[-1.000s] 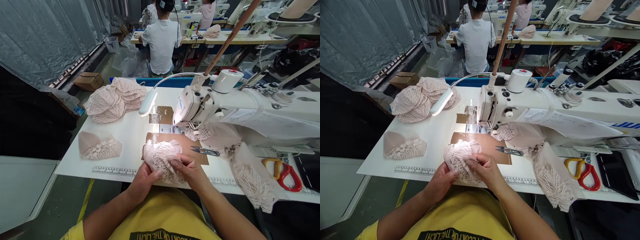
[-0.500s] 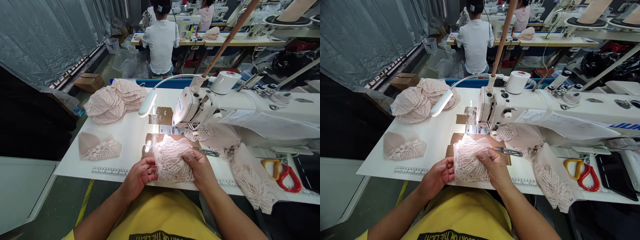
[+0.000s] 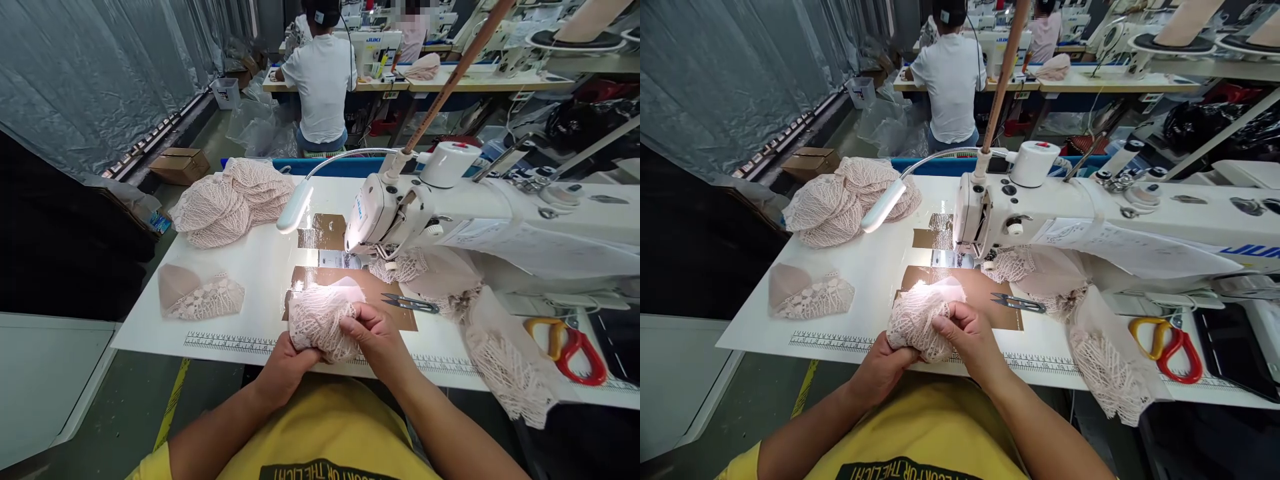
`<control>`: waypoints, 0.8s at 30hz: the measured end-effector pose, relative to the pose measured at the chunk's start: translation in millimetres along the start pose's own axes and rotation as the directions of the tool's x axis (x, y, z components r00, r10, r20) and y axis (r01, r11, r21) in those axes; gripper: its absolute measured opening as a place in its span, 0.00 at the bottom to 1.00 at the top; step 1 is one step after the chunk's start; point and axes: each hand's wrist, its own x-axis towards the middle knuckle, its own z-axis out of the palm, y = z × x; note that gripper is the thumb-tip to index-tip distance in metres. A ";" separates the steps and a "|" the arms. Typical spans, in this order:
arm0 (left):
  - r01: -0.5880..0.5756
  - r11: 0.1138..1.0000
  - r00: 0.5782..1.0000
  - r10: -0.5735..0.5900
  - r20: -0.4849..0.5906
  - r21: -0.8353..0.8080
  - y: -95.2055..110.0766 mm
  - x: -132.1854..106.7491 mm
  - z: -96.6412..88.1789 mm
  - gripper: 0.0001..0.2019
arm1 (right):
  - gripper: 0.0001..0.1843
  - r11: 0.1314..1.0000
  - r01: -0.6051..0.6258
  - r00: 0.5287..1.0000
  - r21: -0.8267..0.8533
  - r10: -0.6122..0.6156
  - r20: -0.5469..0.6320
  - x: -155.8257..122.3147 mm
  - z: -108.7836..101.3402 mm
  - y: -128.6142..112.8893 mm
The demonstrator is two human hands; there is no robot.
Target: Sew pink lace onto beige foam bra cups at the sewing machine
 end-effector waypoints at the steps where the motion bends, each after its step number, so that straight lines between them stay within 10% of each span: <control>1: 0.004 1.000 1.000 -0.004 0.020 -0.003 -0.5 -1.4 -4.1 0.07 | 0.14 0.997 0.015 0.999 0.078 -0.011 -0.048 0.6 -1.9 0.5; 5: -0.074 0.989 0.982 0.049 0.183 0.131 17.4 -10.1 -26.2 0.14 | 0.15 0.975 0.115 0.983 0.189 -0.084 -0.164 0.0 -15.8 -5.7; 8: -0.284 0.836 0.958 0.222 0.184 0.469 50.1 -13.6 -37.3 0.08 | 0.12 0.996 0.078 0.988 -0.044 -0.072 0.138 -3.1 -20.5 -14.3; 10: -0.353 0.685 0.934 0.303 0.192 0.637 70.4 -11.8 -38.7 0.22 | 0.10 0.972 0.107 0.921 -0.210 -0.017 0.389 -5.2 -16.7 -18.9; 13: -0.253 0.608 0.963 0.082 0.257 0.752 83.0 -4.9 -34.5 0.46 | 0.10 0.923 0.224 0.824 -0.312 -0.009 0.566 -6.6 -7.4 -22.2; 16: -0.159 0.649 0.952 -0.099 0.289 0.744 74.8 0.8 -27.1 0.41 | 0.11 0.856 0.291 0.854 -0.427 -0.031 0.520 -5.7 -3.3 -20.5; 20: -0.201 0.629 0.941 -0.087 0.326 0.751 62.3 -2.5 -19.7 0.15 | 0.12 0.804 0.307 0.920 -0.509 -0.114 0.374 -4.9 -4.2 -11.1; 24: -0.248 0.564 0.923 -0.110 0.369 0.787 65.8 -9.5 -21.6 0.12 | 0.14 0.850 0.208 0.975 -0.483 -0.138 0.177 -6.8 -3.6 -0.2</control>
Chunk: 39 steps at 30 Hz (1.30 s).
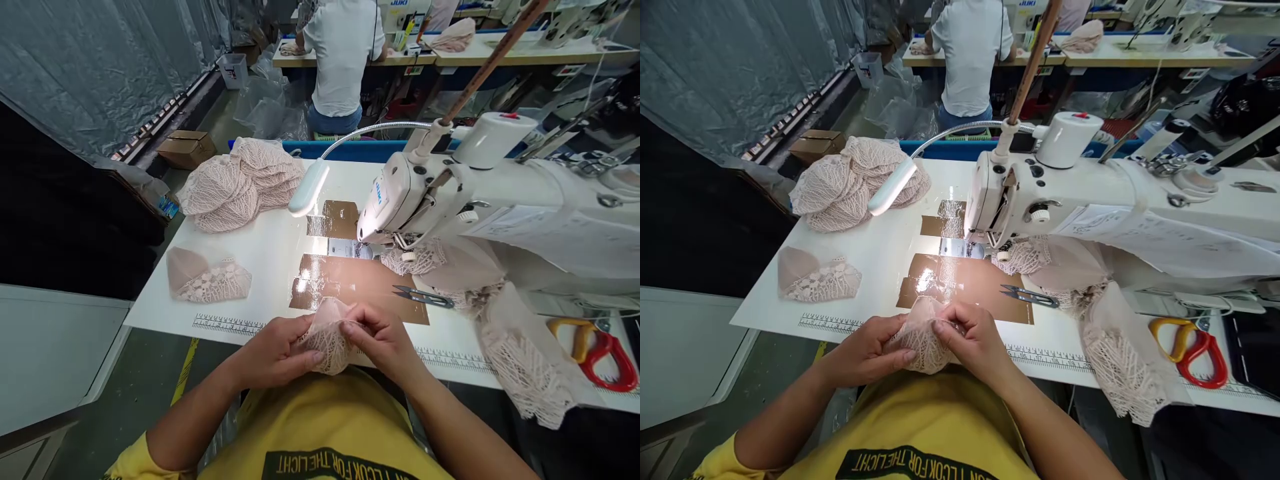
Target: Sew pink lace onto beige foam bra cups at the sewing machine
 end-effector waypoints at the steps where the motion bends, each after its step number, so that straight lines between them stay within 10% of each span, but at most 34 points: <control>1: -0.004 1.000 1.000 0.004 0.004 -0.006 0.0 -1.2 -1.9 0.14 | 0.15 1.000 -0.026 0.999 0.010 0.026 -0.032 -0.2 1.5 1.1; 5: 0.014 0.999 0.993 -0.018 -0.116 -0.040 -1.0 1.6 -5.8 0.25 | 0.15 0.998 -0.060 0.997 -0.005 0.060 -0.047 2.9 6.4 0.6; 20: -0.048 0.995 0.977 0.065 -0.203 0.087 4.2 18.1 -2.3 0.08 | 0.09 0.997 0.010 0.999 0.073 -0.007 -0.044 7.4 12.2 2.1; 29: -0.014 0.999 0.963 0.004 -0.271 -0.036 -5.5 26.9 3.5 0.12 | 0.20 0.989 -0.076 0.992 0.126 0.062 0.109 12.3 -20.5 3.5; 34: -0.003 0.993 0.969 -0.025 -0.248 -0.114 -6.0 35.9 9.4 0.16 | 0.10 0.996 -0.028 0.975 -0.088 0.047 0.216 17.0 -13.7 -3.8; 37: 0.085 0.881 0.971 -0.179 -0.161 -0.466 -12.0 36.8 9.3 0.18 | 0.13 0.993 -0.099 0.969 0.064 0.082 0.232 17.5 -12.2 -1.7; 39: 0.136 0.634 0.966 -0.254 -0.039 -0.761 -18.2 32.5 8.9 0.22 | 0.14 0.938 -0.196 0.977 0.287 0.162 0.135 16.7 -15.0 1.3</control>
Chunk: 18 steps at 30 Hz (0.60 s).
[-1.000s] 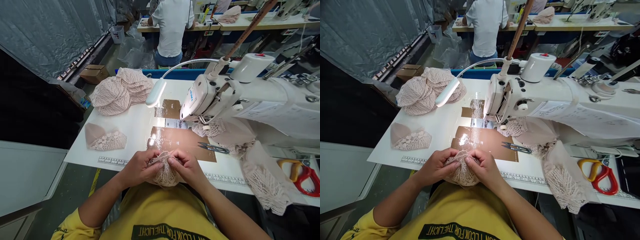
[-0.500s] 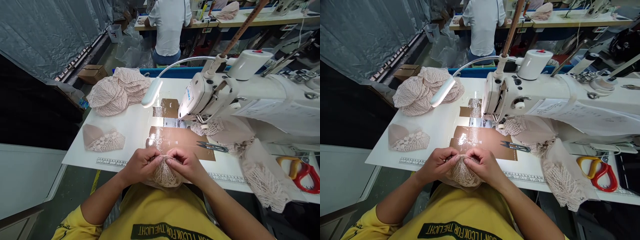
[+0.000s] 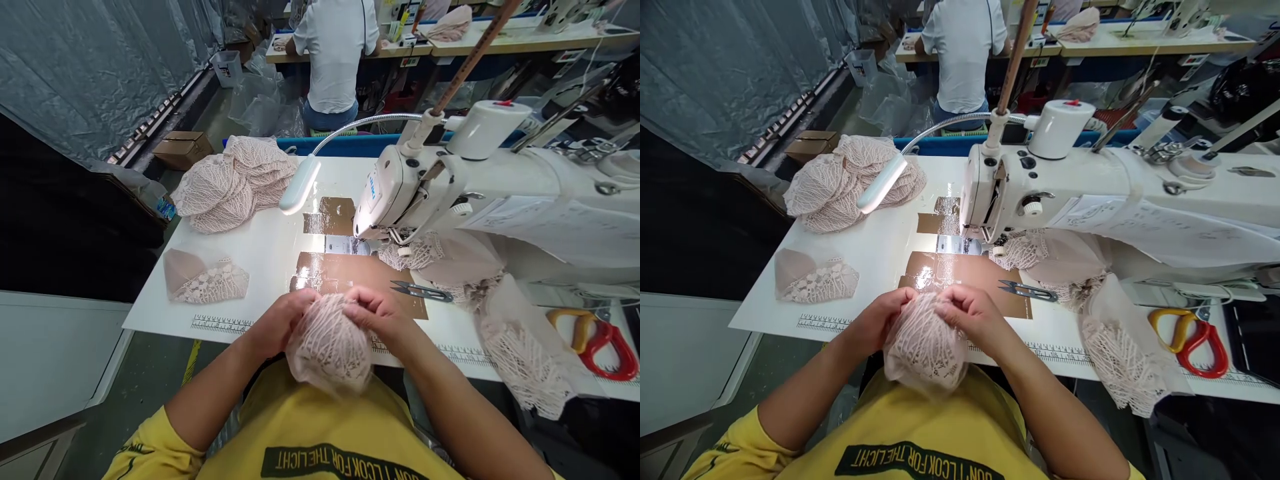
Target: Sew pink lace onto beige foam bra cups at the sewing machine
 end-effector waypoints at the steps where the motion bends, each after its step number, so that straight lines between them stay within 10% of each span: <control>1: 0.035 0.985 0.999 -0.032 0.022 -0.171 -2.6 -2.3 -2.3 0.28 | 0.14 0.992 -0.020 0.996 0.123 0.031 -0.087 -0.5 -2.1 0.9; 5: 0.019 0.880 0.998 0.010 0.058 -0.475 -12.9 -11.3 2.1 0.42 | 0.14 0.913 0.039 0.933 0.406 0.113 -0.342 -2.1 -3.8 3.2; 12: -0.058 0.972 0.995 0.039 -0.087 -0.229 -18.7 -3.4 29.5 0.19 | 0.15 0.889 0.004 0.952 0.458 0.136 -0.273 -4.5 7.7 11.5; 18: 0.031 0.949 0.977 -0.094 -0.189 -0.313 -26.9 -2.2 22.5 0.06 | 0.15 0.873 0.196 0.856 0.448 0.070 -0.512 -0.6 -6.2 21.1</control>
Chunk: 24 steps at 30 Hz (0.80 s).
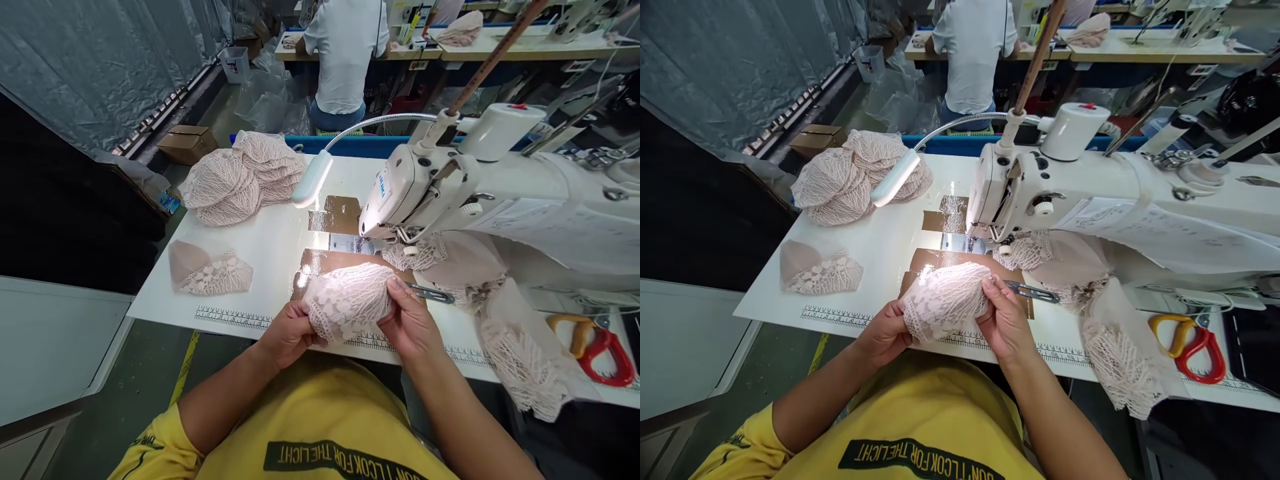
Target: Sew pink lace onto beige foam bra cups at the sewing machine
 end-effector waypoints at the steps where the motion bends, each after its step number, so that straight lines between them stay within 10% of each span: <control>1: 0.003 1.000 1.000 -0.003 -0.002 0.011 0.3 -0.8 -3.0 0.06 | 0.16 1.000 0.015 1.000 0.012 -0.014 -0.020 1.9 -1.6 -0.4; 6: -0.208 0.920 0.978 0.200 0.059 0.333 18.1 -12.7 -22.7 0.06 | 0.15 0.998 0.024 0.999 -0.066 -0.022 0.032 -0.3 -0.3 -12.0; 9: -0.543 0.626 0.819 0.543 0.187 0.560 41.1 -23.0 -23.5 0.12 | 0.15 0.963 0.005 0.965 -0.270 0.067 0.255 -9.2 8.0 -24.0; 12: -0.673 0.358 0.722 0.509 0.470 0.647 62.9 -29.1 -8.1 0.32 | 0.15 0.886 0.070 0.841 -0.458 0.195 0.505 -18.9 19.5 -32.4; 16: -0.611 0.404 0.789 0.236 0.568 0.681 75.4 -25.0 13.2 0.21 | 0.13 0.842 0.164 0.741 -0.514 0.239 0.627 -26.8 28.1 -34.5; 24: -0.462 0.551 0.878 0.175 0.445 0.695 62.0 -8.1 14.6 0.08 | 0.11 0.776 0.243 0.773 -0.582 0.207 0.599 -20.9 15.2 -32.1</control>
